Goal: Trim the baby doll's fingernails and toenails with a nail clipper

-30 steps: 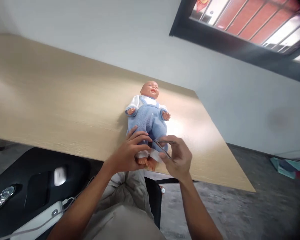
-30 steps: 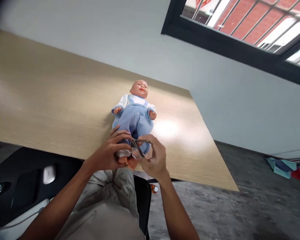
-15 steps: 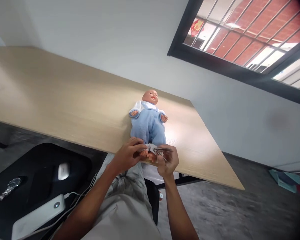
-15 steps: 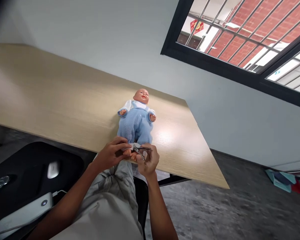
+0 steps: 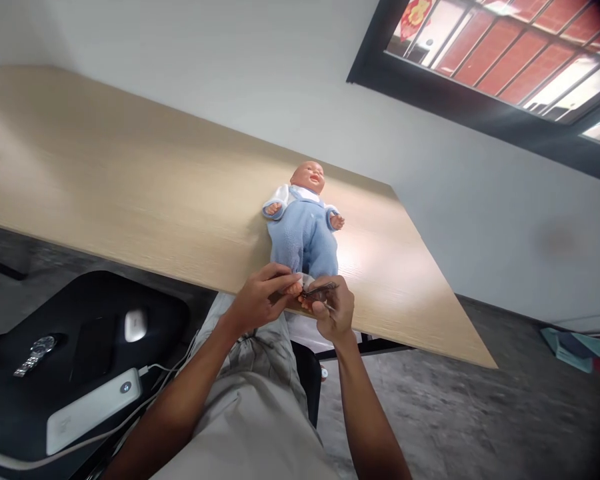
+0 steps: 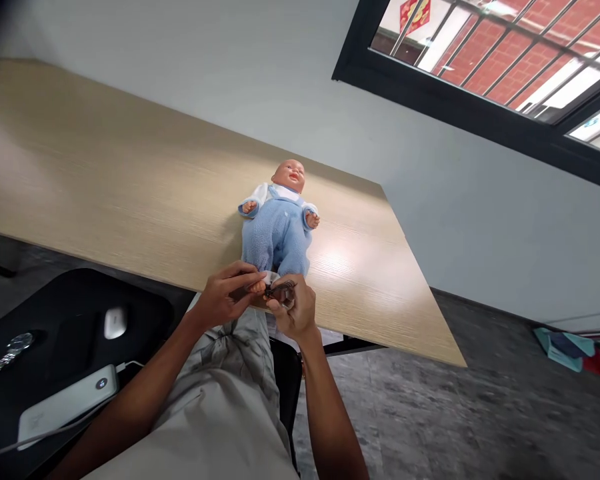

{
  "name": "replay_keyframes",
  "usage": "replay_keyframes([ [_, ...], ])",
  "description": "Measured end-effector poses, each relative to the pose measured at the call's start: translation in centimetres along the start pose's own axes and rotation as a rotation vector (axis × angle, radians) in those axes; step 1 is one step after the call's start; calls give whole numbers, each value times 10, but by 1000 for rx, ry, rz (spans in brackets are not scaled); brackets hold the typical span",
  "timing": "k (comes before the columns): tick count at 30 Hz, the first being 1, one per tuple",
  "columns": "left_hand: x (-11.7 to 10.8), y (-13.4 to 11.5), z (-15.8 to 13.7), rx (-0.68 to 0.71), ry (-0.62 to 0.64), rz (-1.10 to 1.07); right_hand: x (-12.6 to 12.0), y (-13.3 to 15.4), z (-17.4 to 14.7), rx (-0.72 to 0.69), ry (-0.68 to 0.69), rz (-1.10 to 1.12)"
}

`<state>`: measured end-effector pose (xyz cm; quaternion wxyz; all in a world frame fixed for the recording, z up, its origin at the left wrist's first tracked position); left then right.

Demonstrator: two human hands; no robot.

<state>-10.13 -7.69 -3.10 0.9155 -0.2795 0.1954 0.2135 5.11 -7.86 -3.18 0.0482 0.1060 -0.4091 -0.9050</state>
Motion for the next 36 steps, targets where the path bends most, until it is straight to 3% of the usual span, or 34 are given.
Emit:
replay_keyframes([
  [6, -4, -3, 2, -28, -91, -2, -4, 1, -1, -8, -48, 7],
  [12, -3, -5, 1, -23, -85, 7, -6, 7, -4, -90, -93, -10],
  [17, -2, -5, 1, -21, -75, 18, -3, 7, -4, -154, -54, -31],
  [23, -2, -6, 2, -23, -66, 34, -1, 7, -3, -144, -35, -53],
  [26, -2, -7, 2, -27, -54, 53, 0, 14, 9, -87, 73, -84],
  [32, -1, -9, 3, -9, -36, 67, 12, 31, 38, 96, 518, -217],
  [36, 0, -9, 2, 17, -16, 65, 19, 40, 44, 159, 707, -292],
])
Point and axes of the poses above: each hand's wrist, its own z-axis towards the middle knuckle, its own x-axis out of the palm, y = z × x, the point moved 10 cm from there along z, towards the middle knuckle, and after that the axes turned 15 degrees about z, right-handed, at the moved point
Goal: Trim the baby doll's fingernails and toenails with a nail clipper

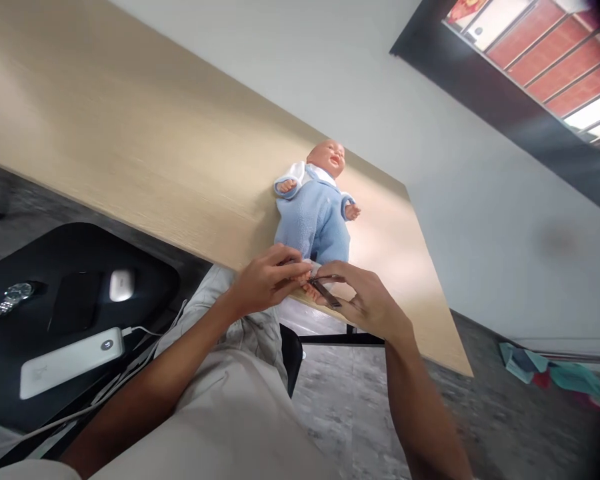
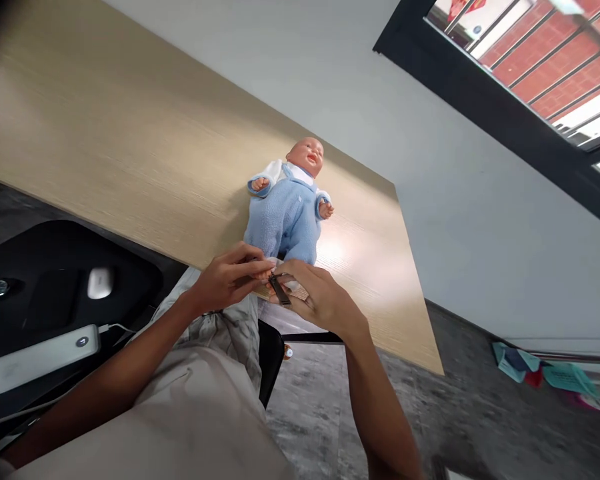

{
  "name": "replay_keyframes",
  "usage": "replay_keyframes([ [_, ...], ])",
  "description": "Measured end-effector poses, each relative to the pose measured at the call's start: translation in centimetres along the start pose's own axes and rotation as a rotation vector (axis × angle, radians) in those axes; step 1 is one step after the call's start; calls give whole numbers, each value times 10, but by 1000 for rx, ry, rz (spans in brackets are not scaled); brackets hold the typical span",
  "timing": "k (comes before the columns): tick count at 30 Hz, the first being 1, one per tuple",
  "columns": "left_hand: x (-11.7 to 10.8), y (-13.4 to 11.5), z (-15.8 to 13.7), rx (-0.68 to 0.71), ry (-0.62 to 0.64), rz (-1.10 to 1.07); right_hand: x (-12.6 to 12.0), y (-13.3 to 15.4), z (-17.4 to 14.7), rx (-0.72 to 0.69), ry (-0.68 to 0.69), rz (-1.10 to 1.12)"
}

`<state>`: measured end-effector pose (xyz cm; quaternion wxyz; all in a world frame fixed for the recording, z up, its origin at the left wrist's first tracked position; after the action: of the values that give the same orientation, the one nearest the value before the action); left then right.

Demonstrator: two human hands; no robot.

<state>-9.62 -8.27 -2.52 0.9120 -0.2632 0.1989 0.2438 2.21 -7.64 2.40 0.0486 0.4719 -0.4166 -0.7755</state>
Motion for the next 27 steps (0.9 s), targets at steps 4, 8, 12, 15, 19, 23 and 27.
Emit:
replay_keyframes([
  [4, 1, -1, -1, 22, 6, 6, 2, 10, 1, -21, 63, -88],
  [8, 2, -1, -2, 22, 9, 22, 0, 15, 1, -98, 17, -120],
  [12, 1, -2, -1, 28, 1, 33, 1, 17, 1, -129, -4, -141],
  [15, 1, -2, -1, 27, -4, 40, 3, 20, 1, -120, -5, -172],
  [19, 2, -1, -1, 19, 3, 45, 10, 25, 1, -97, 8, -246],
  [23, 1, -2, -1, 16, -4, 53, 19, 33, 2, -109, 24, -356],
  [27, 1, -2, -2, 21, -22, 67, 23, 37, 4, -139, 19, -435],
])
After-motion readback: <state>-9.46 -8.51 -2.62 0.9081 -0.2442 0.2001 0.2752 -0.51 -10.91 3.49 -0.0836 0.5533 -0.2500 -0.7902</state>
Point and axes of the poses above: each hand's wrist, its own z-axis towards the middle knuckle, its own x-axis out of the palm, y = z × x, the point moved 10 cm from there along z, towards the middle knuckle, and after that the axes turned 15 degrees about z, right-handed, at the moved point
